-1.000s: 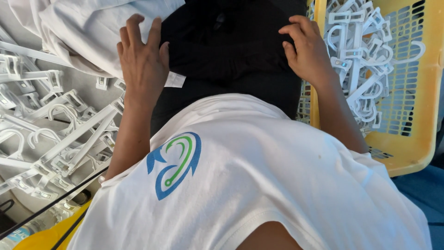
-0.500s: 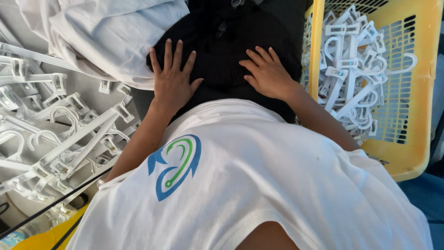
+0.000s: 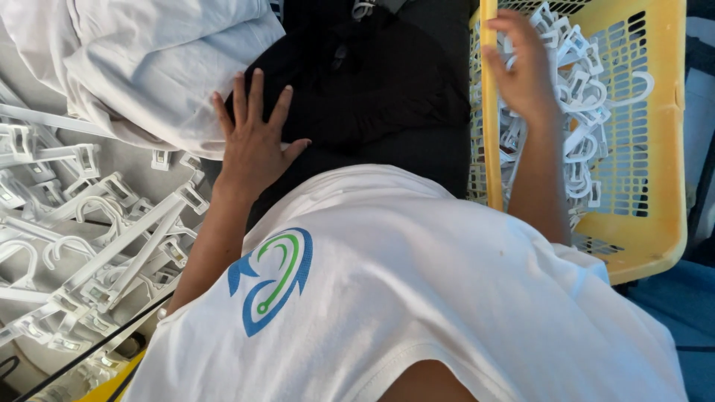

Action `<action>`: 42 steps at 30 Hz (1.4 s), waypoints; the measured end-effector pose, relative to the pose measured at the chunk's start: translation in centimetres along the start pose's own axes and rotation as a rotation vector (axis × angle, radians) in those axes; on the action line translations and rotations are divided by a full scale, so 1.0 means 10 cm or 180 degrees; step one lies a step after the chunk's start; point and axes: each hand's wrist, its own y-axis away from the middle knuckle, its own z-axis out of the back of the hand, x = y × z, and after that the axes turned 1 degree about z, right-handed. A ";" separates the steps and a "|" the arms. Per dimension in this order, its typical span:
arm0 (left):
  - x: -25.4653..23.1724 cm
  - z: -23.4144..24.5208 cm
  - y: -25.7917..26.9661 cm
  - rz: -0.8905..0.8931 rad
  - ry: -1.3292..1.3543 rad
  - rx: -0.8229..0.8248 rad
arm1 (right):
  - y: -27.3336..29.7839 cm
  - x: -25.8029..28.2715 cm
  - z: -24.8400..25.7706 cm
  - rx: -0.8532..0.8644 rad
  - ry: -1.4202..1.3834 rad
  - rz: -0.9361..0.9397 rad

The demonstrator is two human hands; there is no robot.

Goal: The person organizes clothing by attaching plastic hangers to trousers and shorts, then moves the hung items to a pile.

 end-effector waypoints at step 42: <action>2.39 -1.14 0.79 0.3463 0.0258 -0.0354 | -0.91 3.17 -2.24 0.3689 -0.0101 0.2341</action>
